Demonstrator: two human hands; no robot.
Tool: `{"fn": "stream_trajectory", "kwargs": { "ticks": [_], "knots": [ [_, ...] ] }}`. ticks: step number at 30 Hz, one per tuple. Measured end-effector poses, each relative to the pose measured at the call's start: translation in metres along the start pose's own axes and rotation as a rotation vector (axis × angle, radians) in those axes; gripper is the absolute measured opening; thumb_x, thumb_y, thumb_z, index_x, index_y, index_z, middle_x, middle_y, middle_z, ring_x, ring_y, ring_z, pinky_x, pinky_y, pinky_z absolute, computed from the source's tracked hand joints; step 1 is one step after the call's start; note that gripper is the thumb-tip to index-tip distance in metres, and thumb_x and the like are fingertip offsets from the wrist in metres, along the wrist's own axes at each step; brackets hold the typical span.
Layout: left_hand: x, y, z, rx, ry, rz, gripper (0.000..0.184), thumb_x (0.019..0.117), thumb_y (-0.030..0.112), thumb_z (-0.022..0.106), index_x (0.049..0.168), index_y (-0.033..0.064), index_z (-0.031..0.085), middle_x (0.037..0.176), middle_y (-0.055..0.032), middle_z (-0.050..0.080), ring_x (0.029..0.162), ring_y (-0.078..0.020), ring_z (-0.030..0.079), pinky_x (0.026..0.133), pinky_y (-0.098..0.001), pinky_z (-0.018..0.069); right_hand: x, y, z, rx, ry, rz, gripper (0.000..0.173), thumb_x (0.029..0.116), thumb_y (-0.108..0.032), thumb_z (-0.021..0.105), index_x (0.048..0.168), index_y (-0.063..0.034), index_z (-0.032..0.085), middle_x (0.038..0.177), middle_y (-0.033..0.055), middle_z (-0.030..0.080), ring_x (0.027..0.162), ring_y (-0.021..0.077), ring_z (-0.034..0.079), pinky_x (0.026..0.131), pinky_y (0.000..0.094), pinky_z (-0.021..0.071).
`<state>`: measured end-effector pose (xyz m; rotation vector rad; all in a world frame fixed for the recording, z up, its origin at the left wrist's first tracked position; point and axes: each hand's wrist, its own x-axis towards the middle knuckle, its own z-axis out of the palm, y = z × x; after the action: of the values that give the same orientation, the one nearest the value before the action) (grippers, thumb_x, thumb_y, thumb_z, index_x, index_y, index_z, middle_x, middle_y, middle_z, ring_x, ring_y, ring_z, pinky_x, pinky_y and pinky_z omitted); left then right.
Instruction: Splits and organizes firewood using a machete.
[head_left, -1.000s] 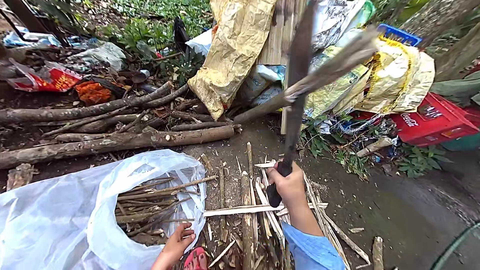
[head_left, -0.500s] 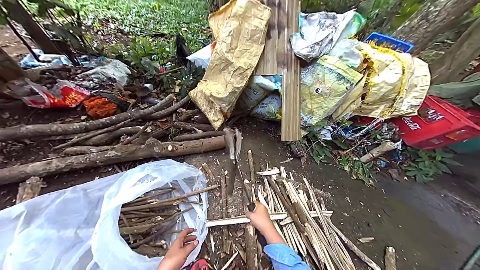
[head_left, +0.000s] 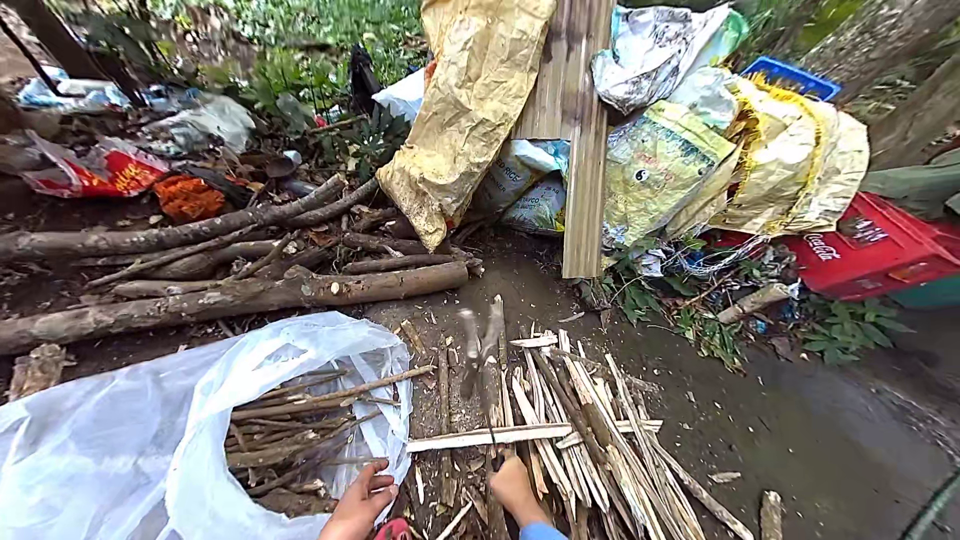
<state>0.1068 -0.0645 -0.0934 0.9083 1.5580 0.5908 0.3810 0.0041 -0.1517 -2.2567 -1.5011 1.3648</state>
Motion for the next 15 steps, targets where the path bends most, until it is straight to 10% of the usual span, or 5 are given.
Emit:
{"fn": "stream_trajectory", "kwargs": {
  "ticks": [9,15],
  "knots": [
    [-0.006,0.069,-0.021,-0.051,0.160,0.224,0.060,0.1012,0.013,0.061,0.153,-0.0028,0.034,0.141,-0.0257,0.057,0.127,-0.0329,0.060,0.106,-0.0464,0.0484,-0.038,-0.056,-0.048,0.036,0.027,-0.215,0.042,0.0837,-0.010,0.075,0.122,0.0039,0.064,0.101,0.0233,0.069,0.092,0.0367,0.068,0.084,0.0570,0.0541],
    [-0.033,0.001,-0.003,0.240,-0.477,0.233,0.056,0.1102,0.028,0.030,0.129,-0.0163,0.058,0.125,-0.0321,0.064,0.121,-0.0392,0.061,0.107,-0.0479,0.0459,-0.081,-0.087,-0.097,0.549,0.274,-0.476,0.035,0.0812,-0.002,0.070,0.114,0.0062,0.060,0.076,0.0060,0.059,0.053,0.0108,0.056,0.054,0.0291,0.0525]
  ]
}}
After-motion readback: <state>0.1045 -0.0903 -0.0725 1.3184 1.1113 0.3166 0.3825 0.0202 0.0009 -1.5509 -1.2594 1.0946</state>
